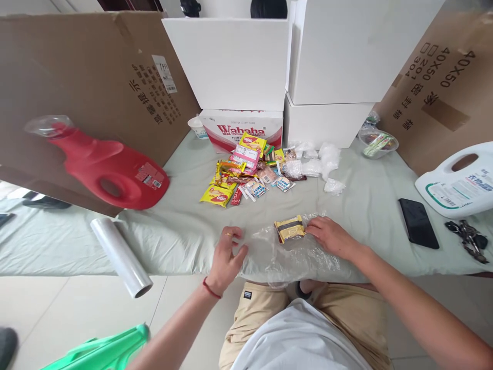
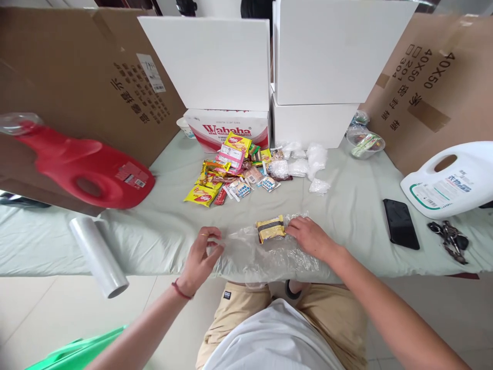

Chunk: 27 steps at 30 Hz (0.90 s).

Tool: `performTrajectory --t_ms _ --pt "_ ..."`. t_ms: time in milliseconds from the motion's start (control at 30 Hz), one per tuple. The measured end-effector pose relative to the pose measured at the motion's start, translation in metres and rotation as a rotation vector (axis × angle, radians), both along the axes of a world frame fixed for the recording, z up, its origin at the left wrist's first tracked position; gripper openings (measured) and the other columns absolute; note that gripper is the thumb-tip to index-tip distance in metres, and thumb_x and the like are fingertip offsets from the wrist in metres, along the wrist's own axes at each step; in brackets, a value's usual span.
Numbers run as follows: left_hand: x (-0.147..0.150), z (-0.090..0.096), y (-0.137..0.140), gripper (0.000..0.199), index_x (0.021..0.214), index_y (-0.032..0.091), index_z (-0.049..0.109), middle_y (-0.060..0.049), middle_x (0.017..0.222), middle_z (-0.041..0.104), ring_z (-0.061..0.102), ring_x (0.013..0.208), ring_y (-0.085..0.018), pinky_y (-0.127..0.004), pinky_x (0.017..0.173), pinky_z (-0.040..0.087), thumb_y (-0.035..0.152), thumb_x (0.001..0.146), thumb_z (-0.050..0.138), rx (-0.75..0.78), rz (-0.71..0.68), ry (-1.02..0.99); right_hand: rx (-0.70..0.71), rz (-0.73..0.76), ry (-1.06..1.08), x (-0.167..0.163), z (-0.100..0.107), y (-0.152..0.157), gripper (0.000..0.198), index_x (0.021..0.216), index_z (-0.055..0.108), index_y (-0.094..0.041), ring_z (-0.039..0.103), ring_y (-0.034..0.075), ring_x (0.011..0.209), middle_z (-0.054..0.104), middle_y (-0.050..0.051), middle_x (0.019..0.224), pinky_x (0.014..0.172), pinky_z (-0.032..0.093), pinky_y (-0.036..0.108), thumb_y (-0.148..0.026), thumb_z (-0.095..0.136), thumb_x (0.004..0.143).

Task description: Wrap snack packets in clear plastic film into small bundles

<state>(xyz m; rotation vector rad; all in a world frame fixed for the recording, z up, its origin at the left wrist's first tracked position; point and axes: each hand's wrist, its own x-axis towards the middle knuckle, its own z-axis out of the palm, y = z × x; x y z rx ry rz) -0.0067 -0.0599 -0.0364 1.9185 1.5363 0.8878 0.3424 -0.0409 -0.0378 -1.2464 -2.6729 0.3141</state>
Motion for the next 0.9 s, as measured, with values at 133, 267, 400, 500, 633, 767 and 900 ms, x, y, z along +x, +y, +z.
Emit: performTrajectory --t_ms 133,267,400,500,633,767,900 --pt "0.046 -0.009 -0.026 0.087 0.148 0.019 0.035 -0.017 0.13 0.057 0.061 0.119 -0.032 -0.05 0.096 0.054 0.054 0.08 0.075 0.01 0.202 -0.024 0.035 -0.019 0.067 -0.004 0.012 -0.002 0.033 0.107 0.07 -0.02 0.053 0.027 0.114 0.06 0.013 0.133 0.092 0.045 0.043 -0.001 0.052 0.086" --pt "0.095 -0.013 -0.039 0.123 0.16 0.016 0.015 -0.028 0.154 0.04 0.039 0.145 -0.045 -0.066 0.113 0.036 0.059 0.068 0.084 0.126 0.243 0.159 0.013 0.07 0.002 -0.013 0.029 -0.004 0.025 0.09 0.07 -0.019 0.047 0.031 0.128 0.044 0.008 0.159 0.102 0.042 0.05 -0.002 0.059 0.074" --pt "0.11 -0.009 -0.033 0.083 0.15 0.015 0.041 -0.024 0.15 0.047 0.039 0.144 -0.043 -0.064 0.114 0.033 0.037 0.08 0.077 0.187 0.213 0.281 -0.037 0.153 -0.039 -0.022 0.033 -0.005 0.021 0.083 0.071 -0.02 0.049 0.03 0.13 0.052 0.005 0.155 0.105 0.042 0.051 -0.004 0.059 0.075" --pt "0.099 -0.009 -0.02 0.026 0.111 0.019 0.07 -0.016 0.115 0.07 0.06 0.117 -0.036 -0.052 0.096 0.047 0.031 0.089 0.062 0.105 0.186 0.227 -0.055 0.168 -0.053 -0.024 0.031 -0.008 0.026 0.086 0.073 -0.02 0.054 0.03 0.123 0.051 0.005 0.156 0.101 0.044 0.052 -0.003 0.056 0.075" --pt "0.068 -0.017 -0.005 0.024 0.082 0.022 0.069 -0.004 0.072 0.068 0.063 0.071 -0.021 -0.033 0.069 0.048 0.037 0.091 0.052 -0.15 0.286 -0.053 -0.076 0.202 -0.097 -0.025 0.026 -0.011 0.026 0.084 0.074 -0.021 0.06 0.028 0.11 0.05 0.002 0.157 0.094 0.049 0.048 -0.004 0.055 0.077" --pt "0.03 -0.029 0.004 0.03 0.079 0.021 0.066 0.002 0.058 0.059 0.053 0.055 -0.016 -0.026 0.055 0.039 0.049 0.085 0.057 -0.301 0.455 -0.204 -0.096 0.224 -0.099 -0.027 0.023 -0.011 0.025 0.083 0.075 -0.023 0.06 0.027 0.108 0.053 0.0 0.155 0.092 0.049 0.047 -0.006 0.057 0.076" --pt "0.007 -0.023 0.013 0.028 0.082 0.02 0.064 0.002 0.06 0.058 0.05 0.052 -0.015 -0.026 0.052 0.037 0.048 0.082 0.058 -0.382 0.574 -0.212 -0.087 0.267 -0.134 -0.031 0.024 -0.009 0.024 0.079 0.074 -0.024 0.059 0.027 0.107 0.054 -0.001 0.153 0.09 0.047 0.046 -0.008 0.057 0.077"
